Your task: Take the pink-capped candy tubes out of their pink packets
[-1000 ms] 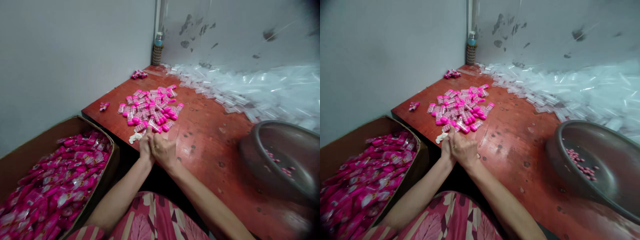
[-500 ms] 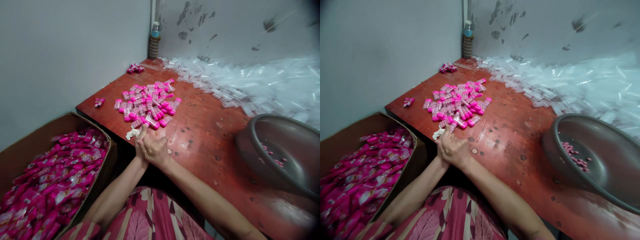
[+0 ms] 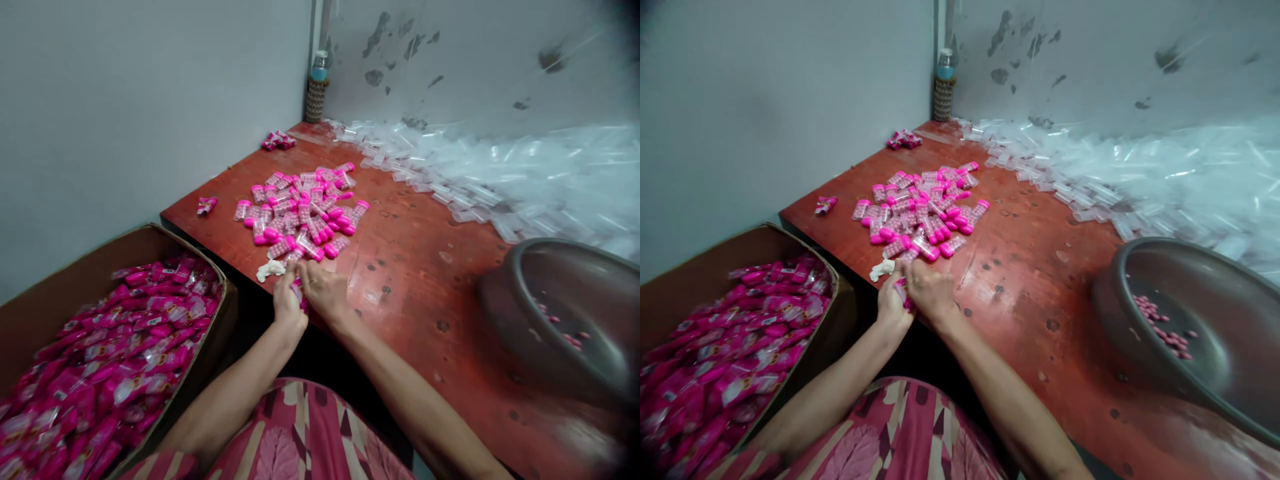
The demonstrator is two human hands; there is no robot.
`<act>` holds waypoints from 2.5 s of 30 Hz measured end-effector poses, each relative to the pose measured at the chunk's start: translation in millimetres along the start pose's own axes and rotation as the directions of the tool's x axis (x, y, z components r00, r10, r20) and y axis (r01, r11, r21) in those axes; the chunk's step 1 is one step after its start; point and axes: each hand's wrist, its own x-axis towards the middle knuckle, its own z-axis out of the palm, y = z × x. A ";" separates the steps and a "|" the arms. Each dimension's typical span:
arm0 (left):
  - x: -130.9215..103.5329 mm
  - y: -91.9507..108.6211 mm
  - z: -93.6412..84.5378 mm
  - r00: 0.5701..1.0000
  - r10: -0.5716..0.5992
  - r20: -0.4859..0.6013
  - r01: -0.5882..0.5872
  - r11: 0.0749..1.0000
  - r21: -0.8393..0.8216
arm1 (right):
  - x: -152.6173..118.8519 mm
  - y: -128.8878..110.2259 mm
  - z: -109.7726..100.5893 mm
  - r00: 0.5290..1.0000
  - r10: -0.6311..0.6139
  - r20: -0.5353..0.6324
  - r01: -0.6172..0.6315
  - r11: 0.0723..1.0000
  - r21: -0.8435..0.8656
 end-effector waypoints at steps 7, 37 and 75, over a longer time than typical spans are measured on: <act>-15.2 20.9 -30.2 0.801 0.223 0.555 -0.590 0.447 0.672 | -7.7 66.8 -17.9 0.952 0.301 0.064 -0.307 0.921 0.241; 36.0 -1.1 -17.8 0.421 0.207 0.883 -0.707 -0.535 0.463 | -44.3 115.8 -47.4 0.960 0.200 0.197 -0.244 0.941 0.233; 48.1 48.6 -72.8 0.486 0.412 0.771 -0.537 -0.555 0.635 | -65.8 82.4 -7.2 0.953 -0.089 0.291 0.103 0.994 -0.031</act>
